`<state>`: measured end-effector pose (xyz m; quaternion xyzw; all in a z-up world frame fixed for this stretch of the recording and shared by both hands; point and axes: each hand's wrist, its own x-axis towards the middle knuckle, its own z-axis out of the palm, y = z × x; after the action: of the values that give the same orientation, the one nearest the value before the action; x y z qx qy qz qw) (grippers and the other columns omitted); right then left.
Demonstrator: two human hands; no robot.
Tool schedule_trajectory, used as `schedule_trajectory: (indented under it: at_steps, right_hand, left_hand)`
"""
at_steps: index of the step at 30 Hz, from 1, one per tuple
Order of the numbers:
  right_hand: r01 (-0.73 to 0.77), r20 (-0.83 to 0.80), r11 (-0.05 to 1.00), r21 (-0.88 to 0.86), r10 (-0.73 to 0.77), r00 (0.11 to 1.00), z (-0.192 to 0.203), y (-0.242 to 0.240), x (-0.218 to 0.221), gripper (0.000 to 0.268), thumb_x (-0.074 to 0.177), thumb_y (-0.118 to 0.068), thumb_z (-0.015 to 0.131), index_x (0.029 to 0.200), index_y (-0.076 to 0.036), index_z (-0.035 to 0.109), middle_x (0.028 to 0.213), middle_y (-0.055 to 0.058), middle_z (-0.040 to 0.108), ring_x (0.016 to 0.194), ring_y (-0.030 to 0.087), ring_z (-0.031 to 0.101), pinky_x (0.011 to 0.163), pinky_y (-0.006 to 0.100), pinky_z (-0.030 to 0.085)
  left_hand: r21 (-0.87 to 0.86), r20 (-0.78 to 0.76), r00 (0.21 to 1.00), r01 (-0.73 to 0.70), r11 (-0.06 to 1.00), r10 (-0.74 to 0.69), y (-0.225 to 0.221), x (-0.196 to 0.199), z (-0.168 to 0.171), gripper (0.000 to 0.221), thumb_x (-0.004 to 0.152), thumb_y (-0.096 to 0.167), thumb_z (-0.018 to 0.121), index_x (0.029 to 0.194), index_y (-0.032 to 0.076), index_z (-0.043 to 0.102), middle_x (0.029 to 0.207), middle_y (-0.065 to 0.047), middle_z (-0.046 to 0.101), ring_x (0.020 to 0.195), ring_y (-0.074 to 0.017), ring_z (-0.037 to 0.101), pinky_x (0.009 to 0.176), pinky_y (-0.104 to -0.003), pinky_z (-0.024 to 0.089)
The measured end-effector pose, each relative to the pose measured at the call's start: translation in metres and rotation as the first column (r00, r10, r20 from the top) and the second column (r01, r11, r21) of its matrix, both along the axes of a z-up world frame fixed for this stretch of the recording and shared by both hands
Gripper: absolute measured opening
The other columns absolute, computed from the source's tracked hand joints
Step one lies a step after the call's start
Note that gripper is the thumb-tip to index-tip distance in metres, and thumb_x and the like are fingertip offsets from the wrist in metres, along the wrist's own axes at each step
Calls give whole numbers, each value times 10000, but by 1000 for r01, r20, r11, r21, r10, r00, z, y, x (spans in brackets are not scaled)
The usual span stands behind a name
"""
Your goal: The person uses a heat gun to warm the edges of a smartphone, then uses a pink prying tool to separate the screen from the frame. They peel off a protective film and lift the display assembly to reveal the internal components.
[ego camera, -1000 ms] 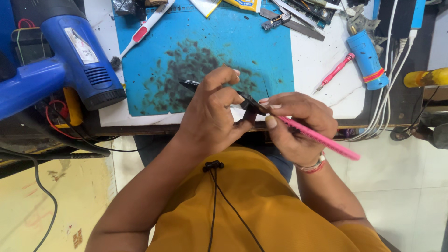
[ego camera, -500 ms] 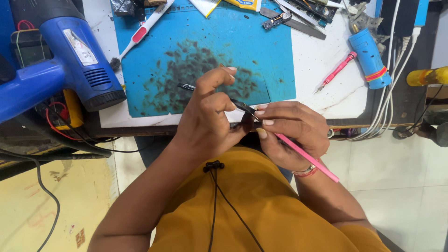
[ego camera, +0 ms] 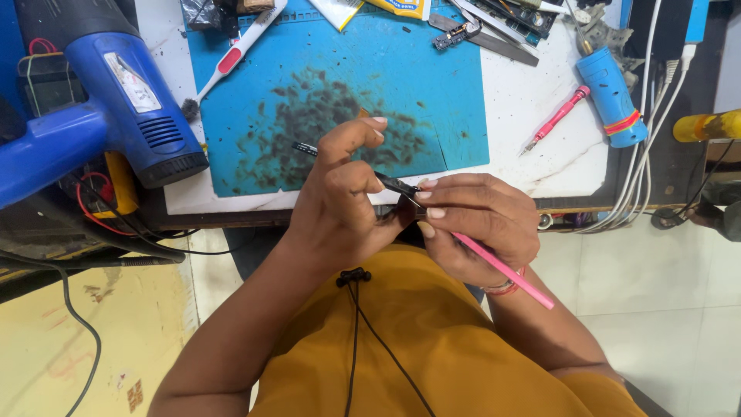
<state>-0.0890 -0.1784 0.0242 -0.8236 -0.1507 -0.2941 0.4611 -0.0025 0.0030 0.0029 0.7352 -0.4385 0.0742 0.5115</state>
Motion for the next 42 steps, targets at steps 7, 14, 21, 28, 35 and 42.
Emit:
schedule_trajectory:
  at_steps: [7, 14, 21, 28, 35, 42]
  right_hand:
    - [10, 15, 999, -40, -9, 1000, 1, 2, 1, 227, 811, 37, 804, 986, -47, 686, 991, 129, 745, 939, 285, 757, 835, 347, 631]
    - [29, 29, 997, -77, -27, 999, 2, 4, 4, 233, 821, 34, 815, 996, -49, 686, 1009, 126, 745, 959, 292, 755, 844, 353, 627]
    - [73, -4, 996, -45, -73, 997, 0, 7, 1, 227, 837, 46, 806, 994, -49, 672, 1012, 124, 740, 977, 284, 757, 832, 338, 624]
    - [100, 6, 993, -60, -100, 995, -1, 7, 1, 190, 848, 38, 792, 975, -37, 672, 1000, 127, 738, 964, 287, 757, 861, 361, 621]
    - [107, -35, 994, -37, -108, 994, -1, 7, -1, 186, 869, 42, 777, 980, -36, 649, 987, 134, 729, 964, 285, 755, 817, 332, 626]
    - [124, -39, 991, -40, -125, 991, -4, 5, -3, 202, 879, 58, 766, 989, -32, 623, 982, 153, 724, 955, 290, 757, 803, 326, 621]
  left_hand:
    - [17, 8, 1000, -21, 1000, 20, -1, -2, 1, 832, 767, 102, 1000, 1144, 107, 259, 1310, -194, 396, 1345, -395, 541, 1159, -528, 511]
    - [7, -22, 1000, -21, 1000, 21, -2, -2, -1, 820, 744, 85, 992, 1152, 108, 280, 1329, -205, 423, 1320, -386, 561, 1105, -493, 538]
    - [-34, -22, 998, -51, 998, 51, -7, -4, -7, 792, 762, 103, 987, 1146, 125, 294, 1528, -246, 370, 1274, -323, 592, 1282, -611, 352]
    - [-27, -48, 994, -97, 995, 96, -11, -9, -10, 764, 766, 116, 971, 1141, 115, 305, 1551, -241, 365, 1270, -324, 602, 1291, -602, 322]
    - [-59, -41, 993, -113, 992, 111, -14, -7, -8, 755, 753, 86, 955, 1142, 110, 308, 1499, -224, 406, 1310, -336, 589, 1294, -594, 344]
    - [-31, -12, 985, -175, 984, 174, -15, -8, -12, 797, 720, 141, 985, 1142, 104, 311, 1428, -195, 417, 1291, -338, 578, 1276, -635, 302]
